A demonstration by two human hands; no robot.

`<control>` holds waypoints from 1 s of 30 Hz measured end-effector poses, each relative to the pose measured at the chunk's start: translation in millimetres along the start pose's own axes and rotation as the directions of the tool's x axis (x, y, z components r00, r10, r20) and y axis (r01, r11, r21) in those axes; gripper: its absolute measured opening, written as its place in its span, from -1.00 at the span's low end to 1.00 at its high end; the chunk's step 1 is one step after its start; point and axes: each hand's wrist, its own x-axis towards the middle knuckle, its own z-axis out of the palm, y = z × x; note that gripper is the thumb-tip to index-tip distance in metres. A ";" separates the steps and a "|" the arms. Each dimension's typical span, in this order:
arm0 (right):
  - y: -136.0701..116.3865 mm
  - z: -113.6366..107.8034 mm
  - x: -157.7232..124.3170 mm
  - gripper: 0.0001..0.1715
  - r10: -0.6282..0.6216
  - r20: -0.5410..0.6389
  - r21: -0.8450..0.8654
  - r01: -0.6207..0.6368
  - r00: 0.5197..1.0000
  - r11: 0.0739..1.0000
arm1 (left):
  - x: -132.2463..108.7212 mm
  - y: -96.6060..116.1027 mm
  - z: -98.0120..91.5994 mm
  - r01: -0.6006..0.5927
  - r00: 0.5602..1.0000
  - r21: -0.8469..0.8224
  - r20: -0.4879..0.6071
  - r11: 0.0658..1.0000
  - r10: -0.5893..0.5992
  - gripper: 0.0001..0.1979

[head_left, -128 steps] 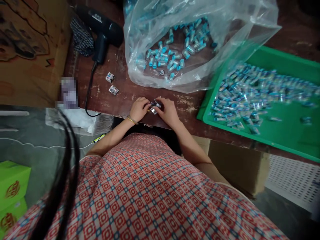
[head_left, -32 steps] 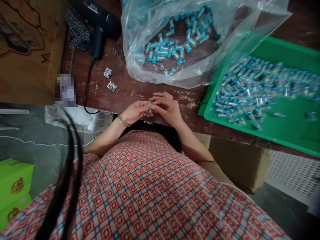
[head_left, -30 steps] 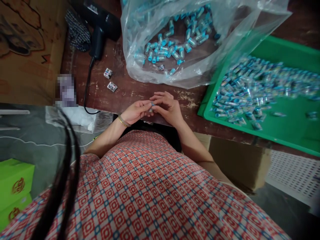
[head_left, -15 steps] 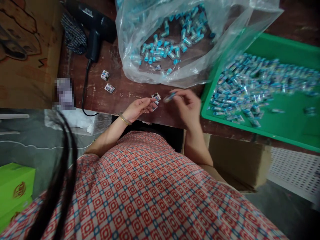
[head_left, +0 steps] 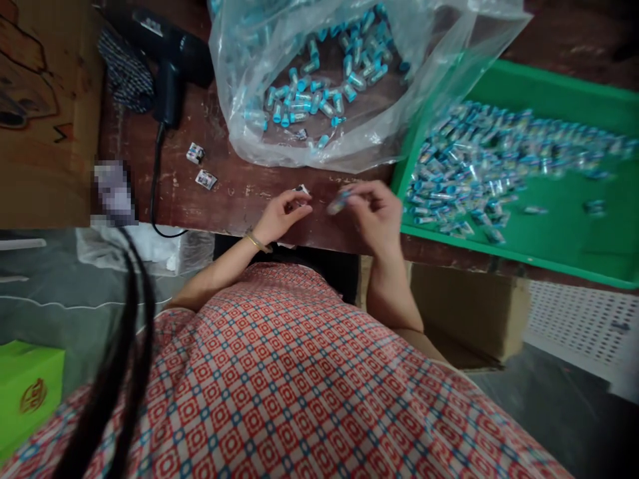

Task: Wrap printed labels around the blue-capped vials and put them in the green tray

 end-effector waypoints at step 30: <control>-3.7 17.0 -2.9 -0.68 -0.022 0.267 0.120 -0.010 0.964 0.993 | -6.2 28.3 15.8 0.390 0.911 -0.521 0.341 0.760 -0.234 -0.53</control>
